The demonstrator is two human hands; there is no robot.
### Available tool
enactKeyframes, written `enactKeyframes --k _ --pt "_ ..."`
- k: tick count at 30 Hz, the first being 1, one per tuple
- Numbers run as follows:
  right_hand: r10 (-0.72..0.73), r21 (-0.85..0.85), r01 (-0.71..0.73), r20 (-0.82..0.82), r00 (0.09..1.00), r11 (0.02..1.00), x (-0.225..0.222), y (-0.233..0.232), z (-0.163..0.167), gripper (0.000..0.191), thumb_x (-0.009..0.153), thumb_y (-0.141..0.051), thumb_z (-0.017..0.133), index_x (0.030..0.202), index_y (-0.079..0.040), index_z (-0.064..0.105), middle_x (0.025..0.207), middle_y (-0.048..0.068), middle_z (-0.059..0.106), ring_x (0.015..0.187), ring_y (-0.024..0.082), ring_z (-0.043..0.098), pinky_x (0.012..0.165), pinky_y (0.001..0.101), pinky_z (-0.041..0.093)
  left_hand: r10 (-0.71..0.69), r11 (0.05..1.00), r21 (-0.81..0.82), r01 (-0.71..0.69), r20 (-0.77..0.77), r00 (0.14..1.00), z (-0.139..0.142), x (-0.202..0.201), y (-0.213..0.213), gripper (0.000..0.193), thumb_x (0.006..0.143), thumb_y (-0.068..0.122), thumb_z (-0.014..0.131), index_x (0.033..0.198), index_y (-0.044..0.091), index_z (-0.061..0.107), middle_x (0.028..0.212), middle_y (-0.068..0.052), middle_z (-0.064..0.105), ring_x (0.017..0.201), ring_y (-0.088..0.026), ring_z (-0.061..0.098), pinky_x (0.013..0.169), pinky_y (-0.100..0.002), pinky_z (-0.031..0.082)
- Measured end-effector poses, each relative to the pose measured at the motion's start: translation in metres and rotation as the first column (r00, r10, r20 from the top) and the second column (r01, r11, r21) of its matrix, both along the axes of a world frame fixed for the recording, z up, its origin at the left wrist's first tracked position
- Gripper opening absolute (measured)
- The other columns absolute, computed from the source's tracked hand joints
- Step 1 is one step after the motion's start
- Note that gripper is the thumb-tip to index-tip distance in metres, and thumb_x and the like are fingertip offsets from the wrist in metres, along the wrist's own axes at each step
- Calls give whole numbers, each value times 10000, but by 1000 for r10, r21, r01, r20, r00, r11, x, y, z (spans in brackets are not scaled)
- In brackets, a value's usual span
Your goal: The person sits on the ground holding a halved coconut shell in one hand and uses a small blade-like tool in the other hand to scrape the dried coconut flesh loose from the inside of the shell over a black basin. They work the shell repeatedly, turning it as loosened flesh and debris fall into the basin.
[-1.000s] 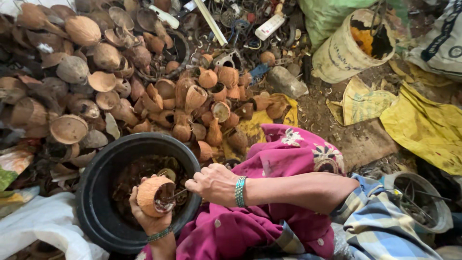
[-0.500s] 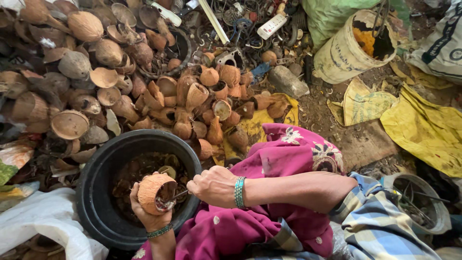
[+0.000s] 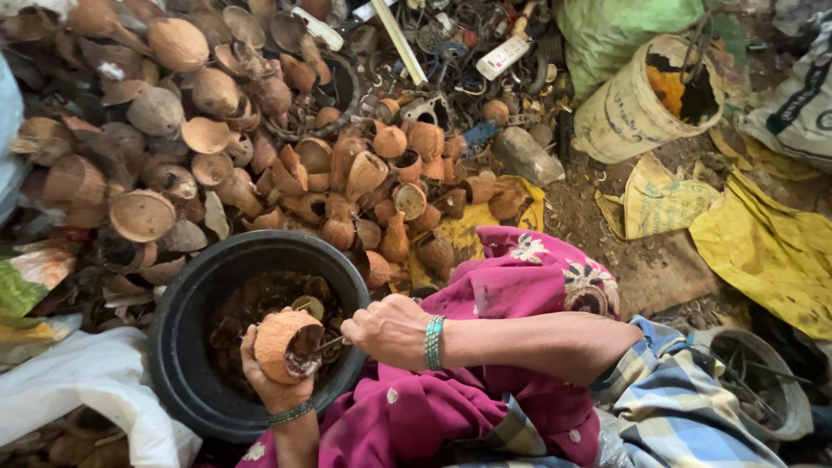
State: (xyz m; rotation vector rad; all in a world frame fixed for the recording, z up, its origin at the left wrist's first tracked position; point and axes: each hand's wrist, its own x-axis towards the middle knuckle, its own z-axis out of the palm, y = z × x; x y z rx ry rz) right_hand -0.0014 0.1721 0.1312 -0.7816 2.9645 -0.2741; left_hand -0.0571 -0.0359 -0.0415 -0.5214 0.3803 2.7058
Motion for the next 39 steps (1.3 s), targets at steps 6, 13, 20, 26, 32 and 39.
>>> enactKeyframes --k 6,13,20,26,32,39 --pt "-12 -38 12 2 1000 999 -6 4 -7 85 921 -173 597 934 -95 627 776 90 656 723 282 700 616 416 543 -10 1000 -4 10 3 1000 -1 -3 3 442 1030 413 532 1141 15 689 1170 -169 711 1122 -341 670 993 -487 542" --pt "-23 -56 20 -49 999 998 -7 6 -9 84 874 -144 622 943 -98 621 799 94 634 738 286 697 604 426 532 48 999 23 -47 -27 999 -3 -2 7 370 1052 359 564 1133 20 690 1179 -179 714 1128 -325 673 1020 -464 539" --pt "-54 -60 51 -49 997 997 -8 10 17 99 893 -209 649 864 -118 624 754 81 670 707 284 709 564 432 541 28 999 36 -29 47 998 11 -2 13 414 966 378 590 1149 23 700 1161 -160 728 1097 -321 683 996 -478 547" --pt "-127 -43 125 -55 990 991 -3 20 56 254 932 -304 643 765 -118 599 692 99 663 643 317 685 516 453 502 229 964 168 -207 -124 965 20 6 30 300 957 335 612 1117 96 698 1177 -164 723 1152 -405 660 1003 -564 536" --pt "-87 36 90 -69 994 995 3 20 75 192 956 -254 600 804 -138 592 660 62 616 565 284 623 459 438 442 225 906 389 -168 -106 968 29 11 38 251 1044 307 599 1132 95 703 1161 -126 718 1180 -356 649 1037 -532 546" --pt "-63 66 66 -48 997 996 12 11 82 381 958 -440 620 740 -132 568 586 57 592 518 265 620 437 421 440 162 916 396 -59 -233 959 50 12 35 372 1038 366 568 1183 37 663 1174 -180 673 1135 -384 645 985 -498 551"
